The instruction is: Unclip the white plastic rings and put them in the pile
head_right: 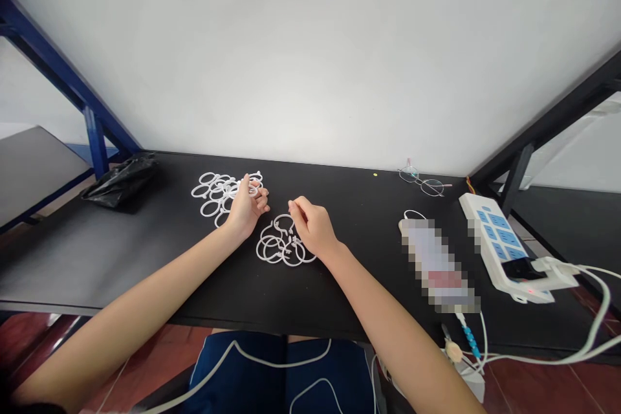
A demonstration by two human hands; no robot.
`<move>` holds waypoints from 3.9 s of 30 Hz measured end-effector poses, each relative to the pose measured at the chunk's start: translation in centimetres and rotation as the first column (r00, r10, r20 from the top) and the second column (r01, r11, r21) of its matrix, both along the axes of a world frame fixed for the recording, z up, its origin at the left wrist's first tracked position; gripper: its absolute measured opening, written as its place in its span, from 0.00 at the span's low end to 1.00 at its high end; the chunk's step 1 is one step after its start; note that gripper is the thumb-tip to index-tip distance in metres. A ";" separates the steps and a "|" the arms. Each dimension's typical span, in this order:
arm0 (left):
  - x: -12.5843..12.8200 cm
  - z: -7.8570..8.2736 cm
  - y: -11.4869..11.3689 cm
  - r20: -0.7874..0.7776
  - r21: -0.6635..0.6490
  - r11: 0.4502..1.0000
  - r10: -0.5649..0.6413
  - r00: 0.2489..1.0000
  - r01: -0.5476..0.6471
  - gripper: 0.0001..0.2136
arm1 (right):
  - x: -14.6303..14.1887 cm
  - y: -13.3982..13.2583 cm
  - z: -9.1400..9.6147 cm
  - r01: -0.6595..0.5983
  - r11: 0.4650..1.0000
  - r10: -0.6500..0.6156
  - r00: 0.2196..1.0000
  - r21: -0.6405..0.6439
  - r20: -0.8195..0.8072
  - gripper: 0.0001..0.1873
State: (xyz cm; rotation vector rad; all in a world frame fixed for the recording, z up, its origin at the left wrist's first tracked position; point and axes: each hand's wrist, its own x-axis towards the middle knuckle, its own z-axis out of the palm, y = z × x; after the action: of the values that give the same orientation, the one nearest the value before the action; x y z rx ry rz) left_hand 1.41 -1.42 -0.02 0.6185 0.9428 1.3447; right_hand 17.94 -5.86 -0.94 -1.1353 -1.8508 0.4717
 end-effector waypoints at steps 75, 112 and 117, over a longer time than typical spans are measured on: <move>0.5 -0.1 -0.7 0.109 -0.125 0.926 -0.344 0.932 0.357 0.10 | 0.3 1.0 -0.8 0.177 0.983 -0.172 0.980 -0.050 0.099 0.07; 0.5 -0.1 -1.0 -0.045 0.119 0.915 -0.384 0.922 0.386 0.17 | -0.3 0.5 0.1 0.122 0.978 -0.122 0.992 0.170 -0.009 0.08; 0.4 -0.2 -0.9 -0.015 0.113 0.929 -0.353 0.935 0.353 0.15 | -0.3 0.4 -0.1 0.109 0.983 -0.108 0.994 0.146 -0.018 0.08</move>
State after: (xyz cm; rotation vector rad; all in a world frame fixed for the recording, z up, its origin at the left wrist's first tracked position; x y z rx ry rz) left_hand 1.80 -2.37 -0.24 0.8294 0.7117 1.0794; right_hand 17.60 -5.51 -1.00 -1.1248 -1.7735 0.2740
